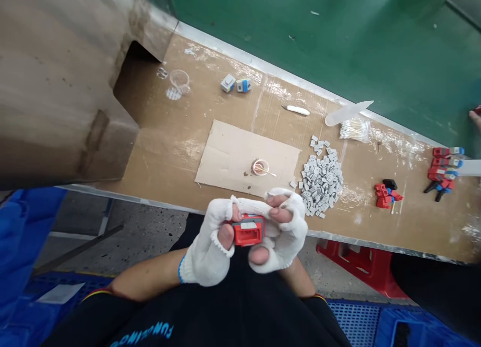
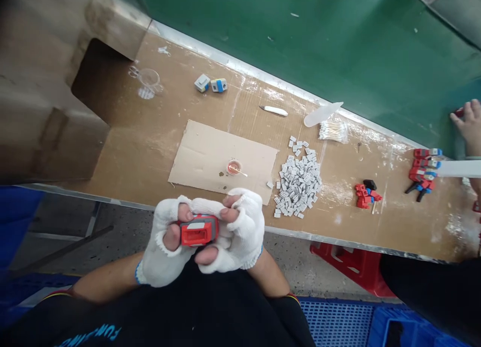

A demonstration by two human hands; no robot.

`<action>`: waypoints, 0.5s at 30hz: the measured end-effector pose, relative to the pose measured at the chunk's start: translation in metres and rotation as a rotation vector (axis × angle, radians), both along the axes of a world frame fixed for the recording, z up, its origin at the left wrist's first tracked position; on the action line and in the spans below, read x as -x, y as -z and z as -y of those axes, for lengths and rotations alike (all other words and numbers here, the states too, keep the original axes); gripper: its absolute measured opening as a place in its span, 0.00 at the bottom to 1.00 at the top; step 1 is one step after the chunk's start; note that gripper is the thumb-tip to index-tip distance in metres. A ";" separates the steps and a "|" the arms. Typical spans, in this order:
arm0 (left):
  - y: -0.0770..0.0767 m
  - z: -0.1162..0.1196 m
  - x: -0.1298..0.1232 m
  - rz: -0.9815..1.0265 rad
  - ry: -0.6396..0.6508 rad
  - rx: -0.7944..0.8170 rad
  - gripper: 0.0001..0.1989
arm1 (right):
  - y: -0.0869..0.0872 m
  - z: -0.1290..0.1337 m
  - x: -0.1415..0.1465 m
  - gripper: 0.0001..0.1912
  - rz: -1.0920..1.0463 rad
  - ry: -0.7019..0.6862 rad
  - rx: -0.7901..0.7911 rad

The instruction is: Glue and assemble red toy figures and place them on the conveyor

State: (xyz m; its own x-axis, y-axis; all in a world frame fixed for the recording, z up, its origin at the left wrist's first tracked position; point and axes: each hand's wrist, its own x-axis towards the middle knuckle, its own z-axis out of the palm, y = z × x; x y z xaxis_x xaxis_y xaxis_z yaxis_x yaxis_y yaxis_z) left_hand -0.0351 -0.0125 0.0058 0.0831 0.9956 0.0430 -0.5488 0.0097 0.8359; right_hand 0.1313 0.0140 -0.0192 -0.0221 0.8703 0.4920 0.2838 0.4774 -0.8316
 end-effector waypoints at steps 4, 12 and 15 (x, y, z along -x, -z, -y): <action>0.003 -0.010 0.022 -0.240 0.021 -0.083 0.08 | -0.014 -0.009 0.006 0.20 0.115 -0.062 -0.146; -0.003 -0.041 0.054 -0.395 0.291 -0.328 0.12 | -0.024 -0.009 -0.006 0.26 0.119 -0.212 -0.092; -0.001 -0.043 0.056 -0.403 0.334 -0.303 0.16 | -0.013 -0.002 -0.006 0.31 0.048 -0.221 -0.078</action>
